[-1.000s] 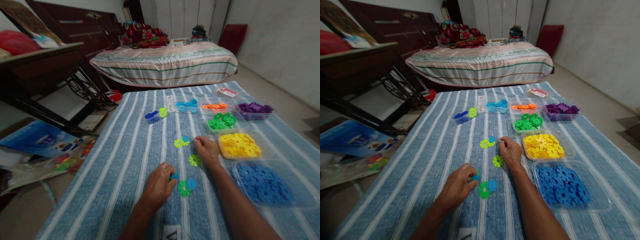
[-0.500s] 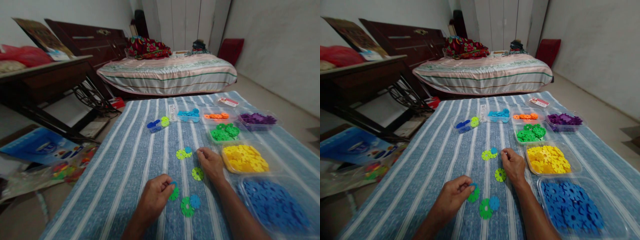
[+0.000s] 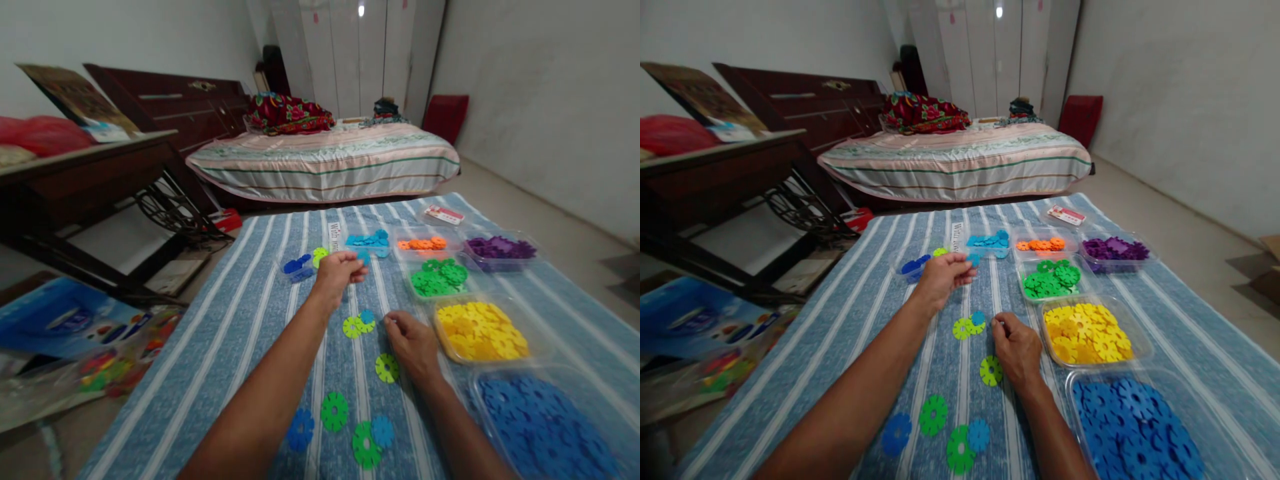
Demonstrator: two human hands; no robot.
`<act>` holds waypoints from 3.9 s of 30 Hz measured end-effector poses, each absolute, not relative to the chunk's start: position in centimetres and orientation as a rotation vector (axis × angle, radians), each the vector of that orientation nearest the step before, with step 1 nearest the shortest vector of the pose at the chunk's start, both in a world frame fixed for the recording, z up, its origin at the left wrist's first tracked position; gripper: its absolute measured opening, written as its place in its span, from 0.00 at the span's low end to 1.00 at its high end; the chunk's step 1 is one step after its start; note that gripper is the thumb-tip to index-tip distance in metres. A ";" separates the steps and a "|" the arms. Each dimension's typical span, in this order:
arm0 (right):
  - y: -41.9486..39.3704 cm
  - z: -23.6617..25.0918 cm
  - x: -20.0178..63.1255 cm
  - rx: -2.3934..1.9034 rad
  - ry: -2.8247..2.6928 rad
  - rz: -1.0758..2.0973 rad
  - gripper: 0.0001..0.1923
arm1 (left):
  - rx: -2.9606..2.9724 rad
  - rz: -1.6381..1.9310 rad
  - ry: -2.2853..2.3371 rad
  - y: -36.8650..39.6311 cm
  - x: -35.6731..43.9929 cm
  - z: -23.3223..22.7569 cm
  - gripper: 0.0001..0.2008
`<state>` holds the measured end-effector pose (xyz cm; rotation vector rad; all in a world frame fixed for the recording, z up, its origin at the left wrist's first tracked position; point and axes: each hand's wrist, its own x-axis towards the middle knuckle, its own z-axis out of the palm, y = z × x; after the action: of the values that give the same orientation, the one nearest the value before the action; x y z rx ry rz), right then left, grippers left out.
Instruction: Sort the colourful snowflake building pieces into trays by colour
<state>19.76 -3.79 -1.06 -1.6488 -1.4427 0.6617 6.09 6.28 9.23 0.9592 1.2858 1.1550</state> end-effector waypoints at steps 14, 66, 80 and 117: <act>-3.9 -0.5 20.2 -1.669 -1.432 0.612 0.17 | 1.466 0.656 1.443 3.0 1.4 7.1 0.03; -3.7 -0.4 20.4 -1.665 -1.447 0.624 0.18 | 1.957 0.372 1.475 -12.4 5.5 6.4 0.09; -3.6 -0.6 20.5 -1.643 -1.436 0.600 0.17 | 2.023 -0.061 1.597 -13.1 5.5 6.8 0.11; -3.7 -1.1 19.6 -1.616 -1.451 0.629 0.16 | 1.053 0.961 1.321 5.9 5.2 9.5 0.10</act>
<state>19.60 -3.70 -1.13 -1.6163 -1.4512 0.6289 5.23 5.85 9.45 1.0529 1.3207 0.9613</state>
